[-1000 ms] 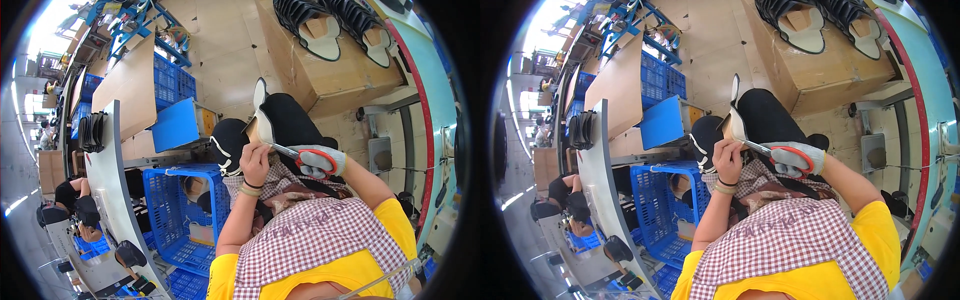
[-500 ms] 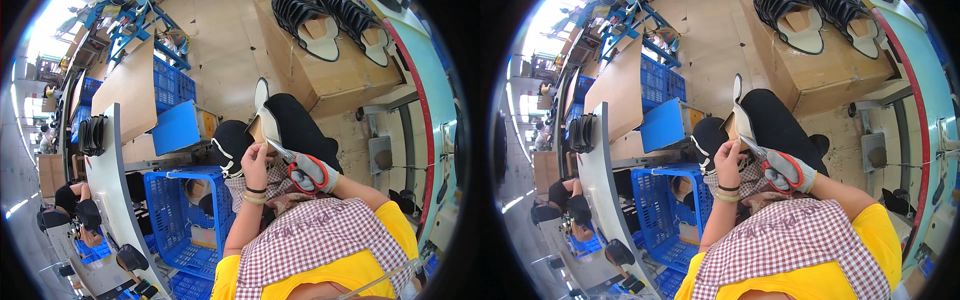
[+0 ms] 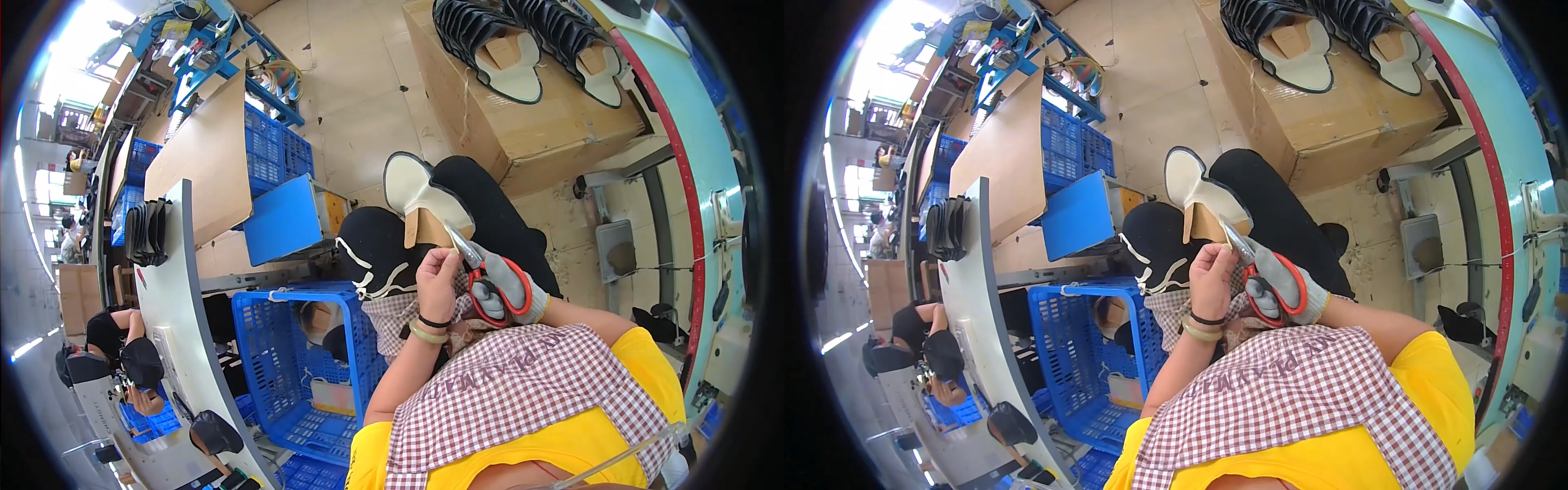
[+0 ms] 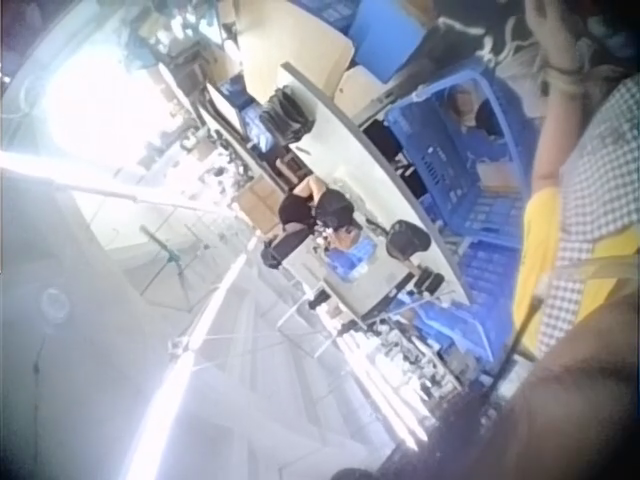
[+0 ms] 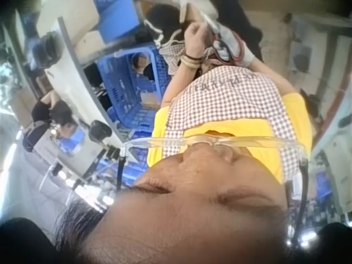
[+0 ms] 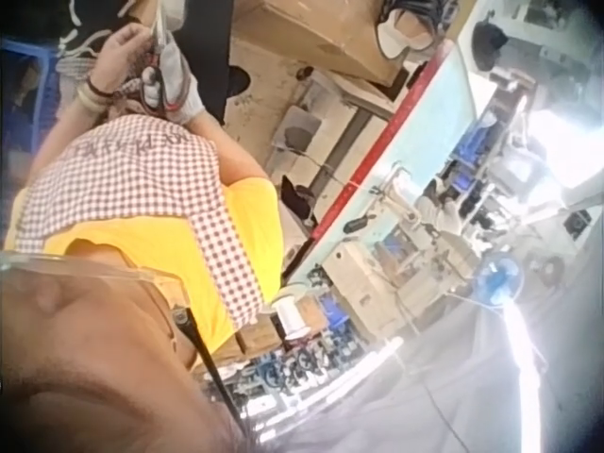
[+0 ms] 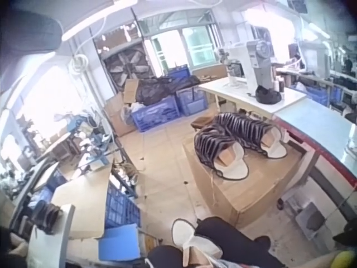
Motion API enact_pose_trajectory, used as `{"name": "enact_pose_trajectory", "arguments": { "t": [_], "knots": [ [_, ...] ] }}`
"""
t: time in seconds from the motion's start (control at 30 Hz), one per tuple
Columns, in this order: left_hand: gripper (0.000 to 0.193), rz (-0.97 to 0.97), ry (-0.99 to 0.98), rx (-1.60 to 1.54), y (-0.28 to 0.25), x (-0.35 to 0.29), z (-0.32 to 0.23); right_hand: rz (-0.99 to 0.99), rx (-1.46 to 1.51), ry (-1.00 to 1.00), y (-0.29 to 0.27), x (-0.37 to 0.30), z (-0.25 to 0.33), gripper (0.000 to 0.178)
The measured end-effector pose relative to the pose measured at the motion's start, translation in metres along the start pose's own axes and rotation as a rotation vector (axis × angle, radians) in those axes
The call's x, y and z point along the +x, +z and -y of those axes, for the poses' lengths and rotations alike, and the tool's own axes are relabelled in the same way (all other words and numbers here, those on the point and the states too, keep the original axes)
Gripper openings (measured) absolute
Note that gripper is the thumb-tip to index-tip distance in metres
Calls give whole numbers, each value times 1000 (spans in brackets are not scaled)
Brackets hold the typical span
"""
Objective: Trimming excess material from a shoe component using scissors.
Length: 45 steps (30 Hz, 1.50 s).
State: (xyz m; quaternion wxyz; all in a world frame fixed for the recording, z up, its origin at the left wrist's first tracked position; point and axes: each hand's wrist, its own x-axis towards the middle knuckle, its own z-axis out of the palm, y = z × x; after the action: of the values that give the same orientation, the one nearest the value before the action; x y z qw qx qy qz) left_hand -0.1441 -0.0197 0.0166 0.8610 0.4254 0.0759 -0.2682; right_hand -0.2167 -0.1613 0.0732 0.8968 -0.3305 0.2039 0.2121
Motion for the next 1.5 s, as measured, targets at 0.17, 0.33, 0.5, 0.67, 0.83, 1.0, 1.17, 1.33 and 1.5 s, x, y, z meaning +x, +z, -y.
{"name": "enact_pose_trajectory", "arguments": {
  "t": [0.17,0.33,0.5,0.67,0.83,1.0,1.17,1.33,1.5],
  "knots": [
    [4,48,4,143,-2,-7,2,-39,-37,0,3,-1,5,61],
    [3,61,19,221,-7,-12,1,-52,-59,-18,2,-3,7,60],
    [6,164,-41,268,-17,-19,1,-64,-105,-19,-2,-1,13,61],
    [5,248,-36,392,-25,-25,2,-94,-104,-24,-1,-3,16,56],
    [7,397,63,550,-45,-30,5,-136,-148,44,-14,-10,16,57],
    [5,404,-160,590,-48,-47,-10,-133,-224,99,-20,-23,16,58],
    [8,380,47,967,-40,-58,-35,-112,-243,59,-10,-31,17,58],
    [3,283,443,609,-13,-58,-66,-102,-347,92,-1,-30,24,55],
    [9,-42,422,974,13,-7,-53,-150,-357,133,5,-29,25,54]
  ]
}}
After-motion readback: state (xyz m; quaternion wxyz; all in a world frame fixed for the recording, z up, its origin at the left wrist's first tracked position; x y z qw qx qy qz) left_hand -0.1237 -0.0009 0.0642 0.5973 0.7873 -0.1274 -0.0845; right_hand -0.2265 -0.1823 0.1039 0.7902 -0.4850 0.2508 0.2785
